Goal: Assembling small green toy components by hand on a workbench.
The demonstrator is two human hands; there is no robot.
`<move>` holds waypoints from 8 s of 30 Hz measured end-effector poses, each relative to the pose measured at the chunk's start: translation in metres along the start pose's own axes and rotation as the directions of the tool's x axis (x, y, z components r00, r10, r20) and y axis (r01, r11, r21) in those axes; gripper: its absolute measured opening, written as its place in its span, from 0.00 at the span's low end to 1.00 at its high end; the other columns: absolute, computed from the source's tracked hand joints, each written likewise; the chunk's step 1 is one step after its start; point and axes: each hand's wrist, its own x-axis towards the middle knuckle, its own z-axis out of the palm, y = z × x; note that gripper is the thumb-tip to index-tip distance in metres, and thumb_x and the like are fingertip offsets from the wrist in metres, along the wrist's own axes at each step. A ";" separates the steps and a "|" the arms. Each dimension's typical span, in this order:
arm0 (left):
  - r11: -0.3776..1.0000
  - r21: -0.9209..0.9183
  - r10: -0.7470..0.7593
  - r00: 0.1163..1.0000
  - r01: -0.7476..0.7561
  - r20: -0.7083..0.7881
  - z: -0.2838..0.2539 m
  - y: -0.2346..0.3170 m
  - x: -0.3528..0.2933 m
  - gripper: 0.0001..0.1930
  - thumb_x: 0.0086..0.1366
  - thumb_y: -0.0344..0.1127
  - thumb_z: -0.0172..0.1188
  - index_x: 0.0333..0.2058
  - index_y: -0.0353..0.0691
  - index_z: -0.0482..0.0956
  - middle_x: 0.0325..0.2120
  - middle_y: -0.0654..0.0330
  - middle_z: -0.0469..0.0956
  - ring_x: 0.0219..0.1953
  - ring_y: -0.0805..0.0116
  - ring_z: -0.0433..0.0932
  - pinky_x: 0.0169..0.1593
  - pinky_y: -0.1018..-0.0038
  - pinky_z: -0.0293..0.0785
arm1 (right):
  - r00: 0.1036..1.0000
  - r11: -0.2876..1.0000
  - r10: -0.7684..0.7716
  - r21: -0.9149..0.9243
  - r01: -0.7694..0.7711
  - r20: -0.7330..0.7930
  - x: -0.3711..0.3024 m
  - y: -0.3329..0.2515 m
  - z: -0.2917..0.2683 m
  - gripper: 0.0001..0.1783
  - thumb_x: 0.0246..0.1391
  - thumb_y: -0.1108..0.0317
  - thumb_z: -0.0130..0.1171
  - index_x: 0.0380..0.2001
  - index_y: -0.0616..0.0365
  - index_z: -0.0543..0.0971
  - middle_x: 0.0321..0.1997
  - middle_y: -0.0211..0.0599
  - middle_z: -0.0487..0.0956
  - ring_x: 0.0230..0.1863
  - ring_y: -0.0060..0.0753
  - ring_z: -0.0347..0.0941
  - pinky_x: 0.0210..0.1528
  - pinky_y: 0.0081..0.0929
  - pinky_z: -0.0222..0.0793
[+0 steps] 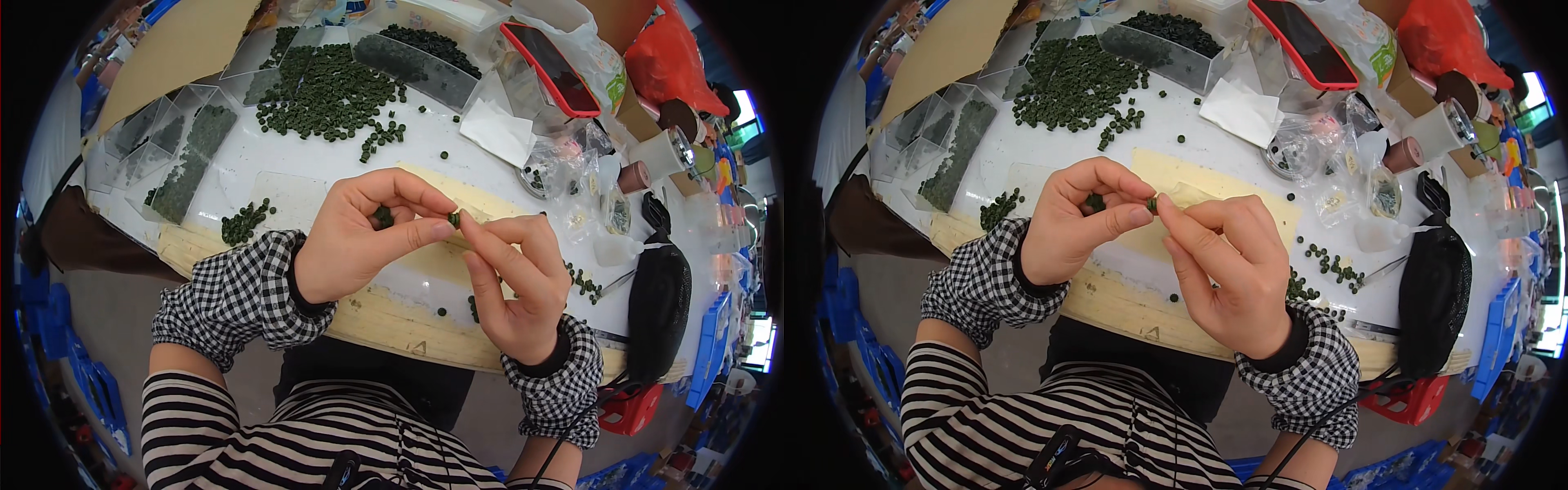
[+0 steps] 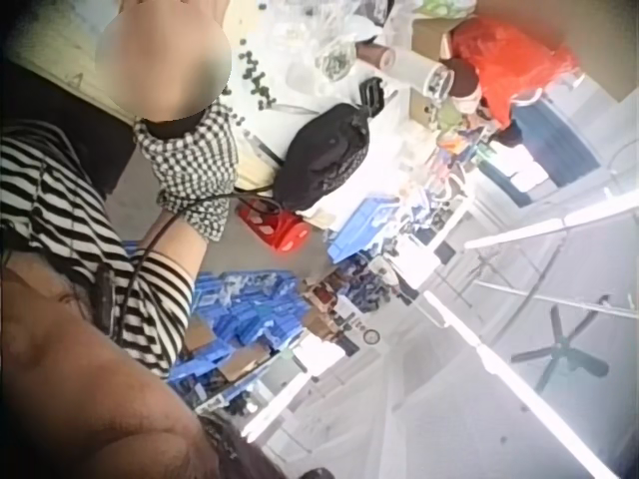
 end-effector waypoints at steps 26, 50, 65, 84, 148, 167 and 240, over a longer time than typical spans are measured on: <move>0.988 0.048 0.146 0.989 -0.146 -0.006 -0.002 -0.006 -0.002 0.07 0.60 0.20 0.61 0.38 0.33 0.82 0.36 0.56 0.81 0.39 0.73 0.78 0.45 0.79 0.73 | 1.000 0.994 0.021 0.110 -0.023 0.012 -0.006 0.001 0.006 0.23 0.43 0.82 0.64 0.47 0.58 0.81 0.33 0.32 0.76 0.29 0.31 0.68 0.31 0.25 0.64; 0.980 0.119 0.163 0.986 -0.158 -0.037 -0.001 -0.002 0.000 0.08 0.59 0.21 0.63 0.39 0.34 0.82 0.32 0.63 0.80 0.27 0.85 0.67 0.33 0.86 0.64 | 0.998 0.993 0.061 0.097 -0.060 -0.005 -0.008 -0.001 0.007 0.24 0.45 0.82 0.64 0.49 0.58 0.80 0.33 0.35 0.76 0.29 0.31 0.69 0.31 0.23 0.65; 0.975 0.142 0.179 0.983 -0.172 -0.035 0.000 -0.002 0.000 0.09 0.58 0.20 0.64 0.39 0.33 0.82 0.30 0.63 0.79 0.28 0.83 0.68 0.34 0.85 0.66 | 0.998 0.993 0.067 0.097 -0.066 -0.005 -0.009 -0.001 0.007 0.23 0.45 0.81 0.64 0.48 0.59 0.80 0.33 0.35 0.77 0.28 0.30 0.69 0.30 0.23 0.65; 0.970 0.139 0.203 0.979 -0.198 -0.025 0.000 0.000 0.001 0.12 0.57 0.20 0.65 0.41 0.34 0.83 0.27 0.64 0.76 0.29 0.81 0.69 0.37 0.83 0.67 | 0.998 0.995 0.055 0.090 -0.053 -0.021 -0.009 -0.001 0.008 0.23 0.45 0.82 0.64 0.48 0.59 0.80 0.33 0.35 0.76 0.28 0.30 0.69 0.30 0.23 0.65; 0.857 0.358 0.379 0.924 -0.370 0.049 -0.002 0.002 0.000 0.12 0.54 0.20 0.67 0.39 0.36 0.83 0.31 0.63 0.77 0.22 0.85 0.63 0.27 0.85 0.60 | 0.999 0.999 -0.035 0.003 0.035 -0.041 -0.006 0.001 0.006 0.25 0.43 0.82 0.65 0.48 0.59 0.80 0.34 0.34 0.78 0.29 0.30 0.71 0.29 0.23 0.68; 0.715 0.507 0.495 0.861 -0.482 0.119 -0.001 0.004 -0.003 0.11 0.51 0.19 0.68 0.33 0.37 0.82 0.28 0.64 0.74 0.17 0.88 0.61 0.20 0.87 0.57 | 0.999 0.999 -0.034 -0.005 0.034 -0.006 -0.008 0.001 0.008 0.26 0.41 0.83 0.65 0.48 0.59 0.80 0.35 0.34 0.78 0.29 0.31 0.70 0.29 0.24 0.67; 0.684 0.615 0.436 0.896 -0.392 0.087 0.008 -0.002 -0.001 0.11 0.50 0.22 0.69 0.34 0.37 0.80 0.22 0.67 0.74 0.17 0.84 0.62 0.22 0.84 0.58 | 0.951 0.952 0.261 0.206 -0.225 -0.168 -0.005 0.000 -0.011 0.07 0.49 0.77 0.65 0.33 0.62 0.80 0.32 0.36 0.77 0.34 0.30 0.70 0.38 0.23 0.65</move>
